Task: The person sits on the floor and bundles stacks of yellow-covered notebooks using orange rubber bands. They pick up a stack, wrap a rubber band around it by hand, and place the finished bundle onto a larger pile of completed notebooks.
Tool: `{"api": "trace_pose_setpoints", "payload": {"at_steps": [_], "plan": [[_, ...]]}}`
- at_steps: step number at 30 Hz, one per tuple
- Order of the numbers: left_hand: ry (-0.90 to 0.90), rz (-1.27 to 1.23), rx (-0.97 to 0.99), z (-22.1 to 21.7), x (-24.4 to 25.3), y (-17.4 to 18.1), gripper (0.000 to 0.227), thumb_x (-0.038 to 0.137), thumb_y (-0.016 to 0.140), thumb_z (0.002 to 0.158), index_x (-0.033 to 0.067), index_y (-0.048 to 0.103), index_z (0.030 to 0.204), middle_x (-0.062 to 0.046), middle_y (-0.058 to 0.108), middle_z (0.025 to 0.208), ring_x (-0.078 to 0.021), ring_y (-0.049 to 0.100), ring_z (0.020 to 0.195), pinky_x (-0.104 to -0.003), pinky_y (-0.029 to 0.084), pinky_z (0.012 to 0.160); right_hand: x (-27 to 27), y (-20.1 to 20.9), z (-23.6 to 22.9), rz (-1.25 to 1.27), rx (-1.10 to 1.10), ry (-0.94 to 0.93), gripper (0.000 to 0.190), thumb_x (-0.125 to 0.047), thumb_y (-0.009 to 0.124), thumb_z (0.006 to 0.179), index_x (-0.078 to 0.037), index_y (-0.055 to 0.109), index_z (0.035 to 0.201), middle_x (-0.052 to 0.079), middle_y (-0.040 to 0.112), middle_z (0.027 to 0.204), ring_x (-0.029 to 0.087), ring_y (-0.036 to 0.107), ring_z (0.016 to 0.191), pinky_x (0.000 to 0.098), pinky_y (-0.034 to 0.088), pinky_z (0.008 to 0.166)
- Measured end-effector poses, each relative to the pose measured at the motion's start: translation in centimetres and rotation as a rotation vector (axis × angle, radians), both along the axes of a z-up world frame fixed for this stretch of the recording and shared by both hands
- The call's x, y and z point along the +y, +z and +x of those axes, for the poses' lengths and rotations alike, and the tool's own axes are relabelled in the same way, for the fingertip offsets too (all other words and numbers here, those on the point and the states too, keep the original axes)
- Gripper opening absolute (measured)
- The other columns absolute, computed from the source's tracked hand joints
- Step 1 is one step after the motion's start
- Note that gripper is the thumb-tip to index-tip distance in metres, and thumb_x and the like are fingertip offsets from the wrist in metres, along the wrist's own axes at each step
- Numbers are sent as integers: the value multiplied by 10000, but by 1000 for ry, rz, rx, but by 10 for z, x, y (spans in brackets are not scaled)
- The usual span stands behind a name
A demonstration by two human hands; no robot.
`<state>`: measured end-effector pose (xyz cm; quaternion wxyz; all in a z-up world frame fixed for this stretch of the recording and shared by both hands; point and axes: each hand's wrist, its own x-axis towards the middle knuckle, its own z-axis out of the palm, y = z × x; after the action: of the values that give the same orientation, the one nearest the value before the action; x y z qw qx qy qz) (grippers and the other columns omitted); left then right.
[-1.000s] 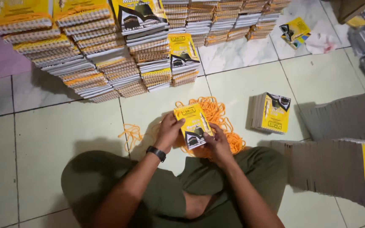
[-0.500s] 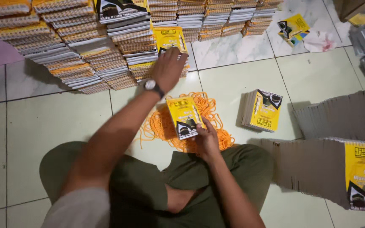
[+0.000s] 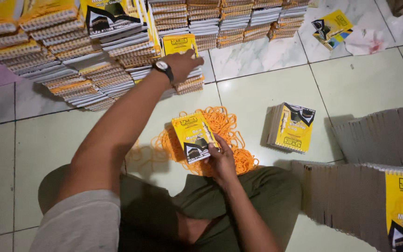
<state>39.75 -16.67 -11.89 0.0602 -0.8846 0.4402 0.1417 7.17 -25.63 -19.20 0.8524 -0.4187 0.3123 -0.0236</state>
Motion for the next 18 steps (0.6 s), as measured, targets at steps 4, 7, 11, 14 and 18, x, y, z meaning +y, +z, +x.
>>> {"api": "trace_pose_setpoints", "payload": {"at_steps": [4,7,11,14,18], "plan": [[109,-40,39,13,-8,-14,743,-47,580,957,258,324,1584,-257,368,1559,-604,622,1117,-758,523,815,-4,0,-3,37,4,-19,504,-92,666,972,-26,533,1454,174,647,782,256,646,483,305,521,483],[60,-55,93,14,-7,0,630,-51,561,925,265,408,1448,-250,387,1523,-594,631,1078,-722,551,790,-5,-10,1,26,-31,-15,524,-91,664,972,-26,519,1471,186,647,782,268,650,487,308,524,497],[5,28,12,-7,-5,12,785,-94,569,899,360,405,1518,-259,341,1570,-584,637,1101,-703,568,803,-4,-4,0,22,-31,-28,520,-79,666,971,-13,524,1467,175,632,780,269,642,478,306,521,496],[-25,21,-45,-12,-9,6,758,-78,589,902,357,420,1500,-295,367,1549,-586,656,1061,-687,559,826,-4,-8,-2,13,-29,-26,516,-72,665,973,-3,526,1465,176,632,784,270,642,479,299,523,504],[-59,-43,-138,4,-12,-22,670,42,630,930,341,439,1498,-289,475,1457,-510,714,944,-632,564,792,-4,2,-3,-4,-24,-18,507,-73,656,980,0,528,1465,151,629,806,243,642,502,294,532,509]]}}
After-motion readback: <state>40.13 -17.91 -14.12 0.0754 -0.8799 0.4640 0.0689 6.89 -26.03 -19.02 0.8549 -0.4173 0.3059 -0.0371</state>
